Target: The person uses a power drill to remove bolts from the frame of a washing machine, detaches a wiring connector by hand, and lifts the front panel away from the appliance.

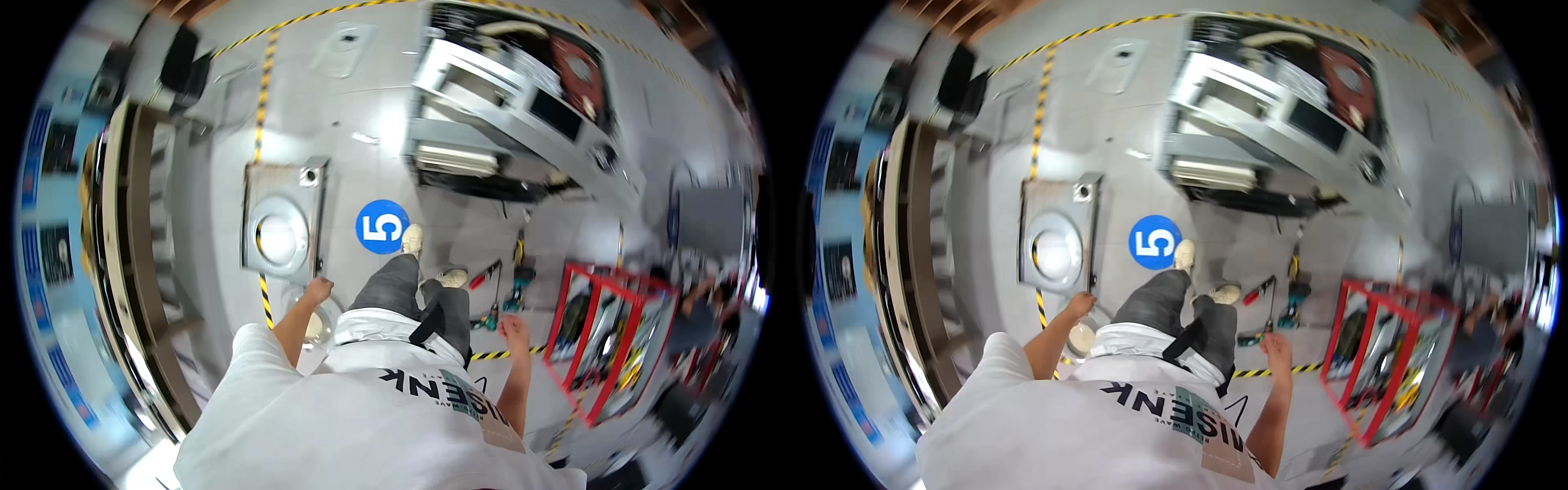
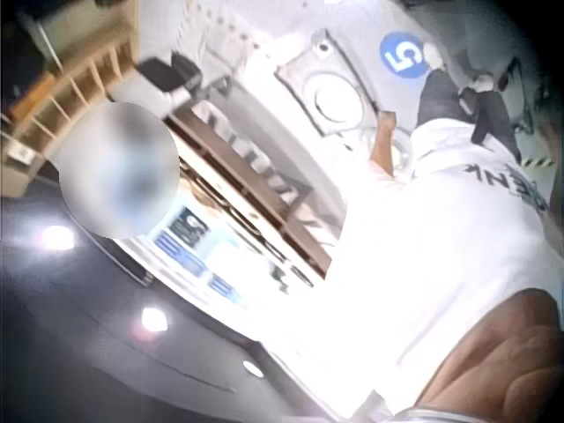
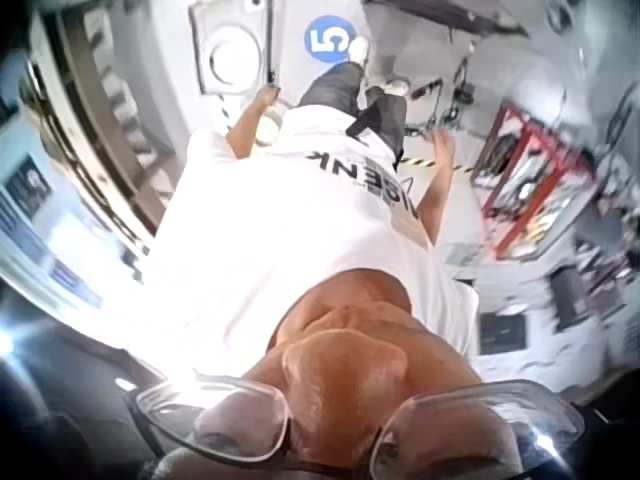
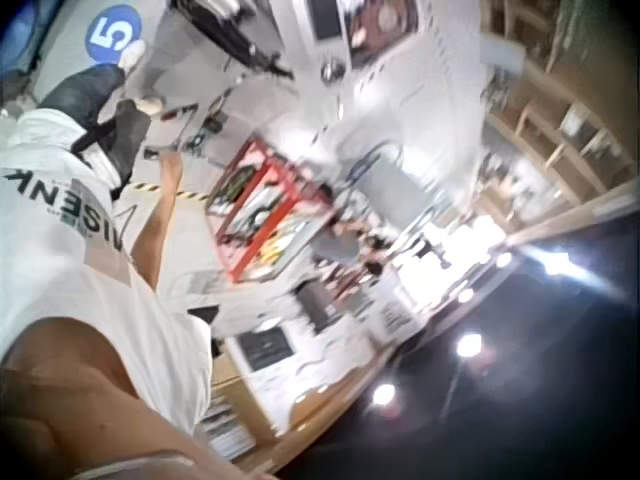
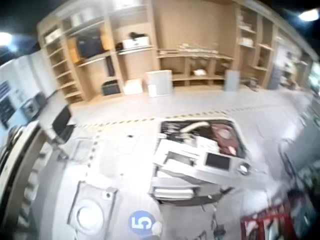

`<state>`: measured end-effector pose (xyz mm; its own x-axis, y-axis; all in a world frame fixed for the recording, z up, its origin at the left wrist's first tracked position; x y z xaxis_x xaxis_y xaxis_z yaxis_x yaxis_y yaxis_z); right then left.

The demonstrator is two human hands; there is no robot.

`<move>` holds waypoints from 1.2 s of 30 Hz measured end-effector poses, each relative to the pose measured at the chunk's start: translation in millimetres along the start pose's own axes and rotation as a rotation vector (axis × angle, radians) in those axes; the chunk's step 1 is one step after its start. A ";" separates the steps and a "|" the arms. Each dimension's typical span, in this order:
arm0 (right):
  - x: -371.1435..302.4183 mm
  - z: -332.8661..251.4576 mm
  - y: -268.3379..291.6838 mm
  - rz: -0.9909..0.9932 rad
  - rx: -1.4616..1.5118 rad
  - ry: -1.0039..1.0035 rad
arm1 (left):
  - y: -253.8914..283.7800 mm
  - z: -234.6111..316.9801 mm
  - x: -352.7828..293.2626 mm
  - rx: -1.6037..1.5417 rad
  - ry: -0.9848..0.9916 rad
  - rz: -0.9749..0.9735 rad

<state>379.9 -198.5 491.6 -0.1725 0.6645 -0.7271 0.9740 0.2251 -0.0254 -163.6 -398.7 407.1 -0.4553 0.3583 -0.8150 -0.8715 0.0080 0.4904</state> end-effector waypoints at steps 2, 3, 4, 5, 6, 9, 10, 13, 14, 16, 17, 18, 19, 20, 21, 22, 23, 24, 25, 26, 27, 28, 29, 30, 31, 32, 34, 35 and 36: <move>21.0 -6.4 -11.4 -0.097 -0.148 -0.150 | -12.5 -54.3 -26.2 -0.198 0.146 0.106; 31.1 -12.2 -6.4 -0.105 -0.230 -0.214 | -15.5 -42.5 -50.7 -0.287 0.213 0.095; 46.0 -3.6 0.1 -0.119 -0.243 -0.250 | -22.5 -45.3 -77.5 -0.372 0.296 0.096; 62.4 3.5 -0.9 -0.170 -0.349 -0.304 | -36.4 -68.3 -101.3 -0.432 0.338 0.140; 77.7 6.5 -0.1 -0.209 -0.454 -0.349 | -52.7 -89.7 -119.7 -0.489 0.371 0.178; 113.8 -17.7 -9.1 -0.350 -0.737 -0.443 | -110.5 -119.3 -185.3 -0.720 0.515 0.284; 132.9 -31.4 -24.2 -0.401 -0.820 -0.451 | -126.6 -119.3 -207.8 -0.802 0.544 0.295; 183.1 -69.1 -71.9 -0.540 -1.084 -0.315 | -186.8 -126.9 -256.0 -0.972 0.680 0.225; 186.5 -83.0 -97.5 -0.534 -1.082 -0.282 | -213.4 -131.6 -275.5 -1.019 0.742 0.179; 189.9 -102.8 -152.8 -0.592 -1.181 -0.233 | -263.5 -135.4 -300.4 -1.114 0.765 0.188; 191.9 -111.6 -186.4 -0.622 -1.223 -0.198 | -279.7 -130.2 -302.9 -1.160 0.767 0.199; 191.1 -118.9 -219.8 -0.680 -1.258 -0.179 | -294.6 -123.8 -303.3 -1.190 0.810 0.190; 185.9 -126.5 -250.0 -0.729 -1.293 -0.161 | -303.6 -113.1 -302.2 -1.218 0.847 0.171; 177.5 -132.3 -282.0 -0.743 -1.330 -0.137 | -310.2 -103.9 -296.3 -1.246 0.880 0.158; 184.0 -128.7 -305.8 -0.796 -1.364 -0.113 | -315.4 -97.4 -285.9 -1.271 0.889 0.136; 193.0 -126.6 -326.9 -0.835 -1.397 -0.089 | -317.5 -90.5 -271.8 -1.291 0.888 0.104; 194.2 -125.7 -353.7 -0.880 -1.429 -0.067 | -313.8 -85.6 -258.0 -1.311 0.890 0.076; 194.1 -127.2 -375.9 -0.895 -1.464 -0.054 | -306.6 -83.3 -242.8 -1.318 0.878 0.074; 190.0 -131.4 -399.7 -0.928 -1.476 -0.037 | -298.3 -82.3 -227.4 -1.343 0.866 0.058; 192.0 -135.2 -420.8 -0.907 -1.472 -0.062 | -282.0 -87.4 -206.0 -1.362 0.844 0.054; 192.4 -139.0 -438.9 -0.886 -1.465 -0.087 | -265.8 -94.9 -184.2 -1.379 0.821 0.050; 181.3 -144.4 -461.4 -0.835 -1.487 -0.075 | -256.2 -110.1 -160.6 -1.353 0.778 0.035; 167.1 -148.8 -486.6 -0.825 -1.521 -0.116 | -254.4 -133.5 -137.4 -1.232 0.576 0.100; 169.8 -161.4 -495.3 -0.792 -1.557 -0.121 | -225.7 -136.8 -117.9 -1.348 0.539 0.157; 173.2 -168.8 -513.7 -0.777 -1.578 -0.117 | -186.3 -139.9 -104.3 -1.457 0.498 0.215; 177.3 -177.6 -535.1 -0.748 -1.644 -0.093 | -105.3 -135.8 -104.6 -1.796 0.649 0.293; 174.9 -186.6 -577.1 -0.733 -1.798 -0.079 | -63.7 -162.3 -91.1 -1.938 0.554 0.453; 174.0 -192.4 -599.9 -0.744 -1.833 -0.051 | -44.8 -168.7 -84.1 -1.978 0.563 0.502; 175.3 -196.1 -627.4 -0.756 -1.872 -0.023 | -26.6 -174.2 -79.8 -2.020 0.574 0.553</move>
<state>-290.3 -83.5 514.7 -0.3775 0.0961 -0.9210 -0.6043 0.7280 0.3236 -135.8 -590.1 405.3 -0.3138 -0.2682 -0.9108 0.5477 -0.8347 0.0571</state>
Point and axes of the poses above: each hand's wrist, its own x-axis towards the middle knuckle, its own y-axis out of the back of the hand, z = x × y, the point moved 2 cm from there along x, towards the middle knuckle, and after that the axes turned 1 degree about -z, right-handed, at the moved point
